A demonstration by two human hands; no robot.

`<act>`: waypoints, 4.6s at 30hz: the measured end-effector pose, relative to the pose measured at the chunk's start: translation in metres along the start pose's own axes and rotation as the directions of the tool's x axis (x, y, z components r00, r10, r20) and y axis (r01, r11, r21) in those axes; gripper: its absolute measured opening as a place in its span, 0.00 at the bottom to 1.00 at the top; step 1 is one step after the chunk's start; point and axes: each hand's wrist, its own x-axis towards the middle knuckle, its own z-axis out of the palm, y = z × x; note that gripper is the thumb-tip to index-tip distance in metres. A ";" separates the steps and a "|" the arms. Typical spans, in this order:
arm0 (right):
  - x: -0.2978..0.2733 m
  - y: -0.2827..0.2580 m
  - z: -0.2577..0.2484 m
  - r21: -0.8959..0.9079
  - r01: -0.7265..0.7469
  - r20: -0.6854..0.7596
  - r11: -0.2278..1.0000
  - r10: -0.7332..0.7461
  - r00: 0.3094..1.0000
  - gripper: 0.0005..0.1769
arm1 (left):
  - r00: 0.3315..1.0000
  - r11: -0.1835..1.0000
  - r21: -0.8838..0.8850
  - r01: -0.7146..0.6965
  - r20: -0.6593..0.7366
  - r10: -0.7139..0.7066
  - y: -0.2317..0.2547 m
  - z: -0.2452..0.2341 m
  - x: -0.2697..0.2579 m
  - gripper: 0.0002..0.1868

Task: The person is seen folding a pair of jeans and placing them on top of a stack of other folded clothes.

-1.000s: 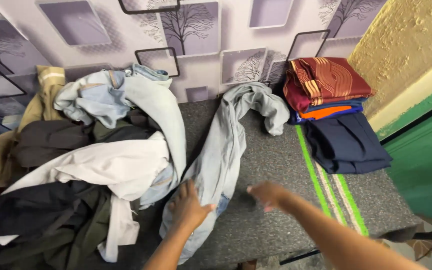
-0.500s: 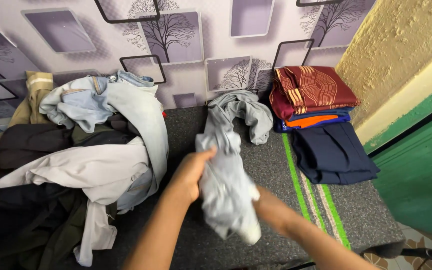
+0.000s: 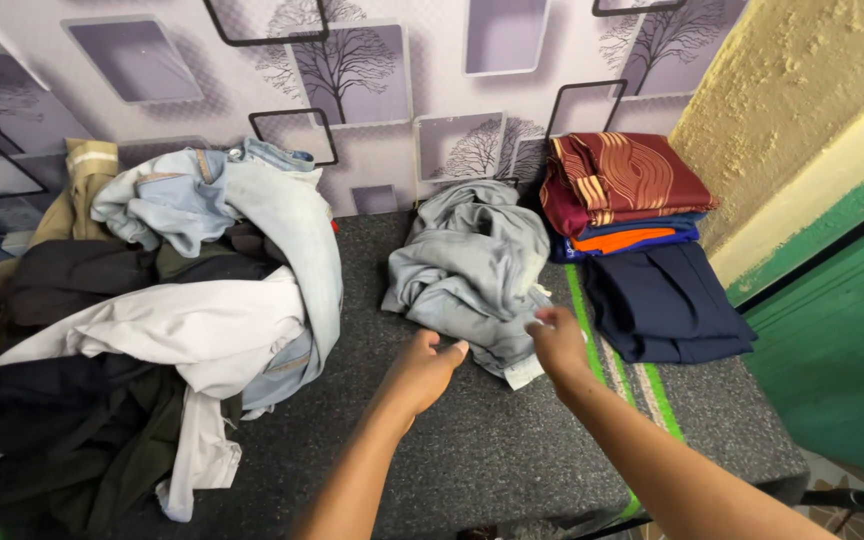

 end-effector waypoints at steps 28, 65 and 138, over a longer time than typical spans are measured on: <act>-0.010 -0.121 0.113 0.037 0.174 0.004 0.984 -0.174 0.985 0.09 | 0.985 0.968 -0.196 -0.154 0.041 0.165 -0.022 -0.103 0.019 0.35; -0.083 -0.184 -0.069 0.085 0.473 -0.058 0.877 -0.469 0.881 0.14 | 0.961 0.936 -0.219 -0.277 -0.038 0.275 0.078 -0.050 -0.039 0.24; 0.071 0.003 0.194 0.945 -0.320 0.287 -0.064 -0.305 0.908 0.21 | 0.809 0.831 -0.165 -0.531 -0.389 0.440 0.074 -0.082 -0.036 0.24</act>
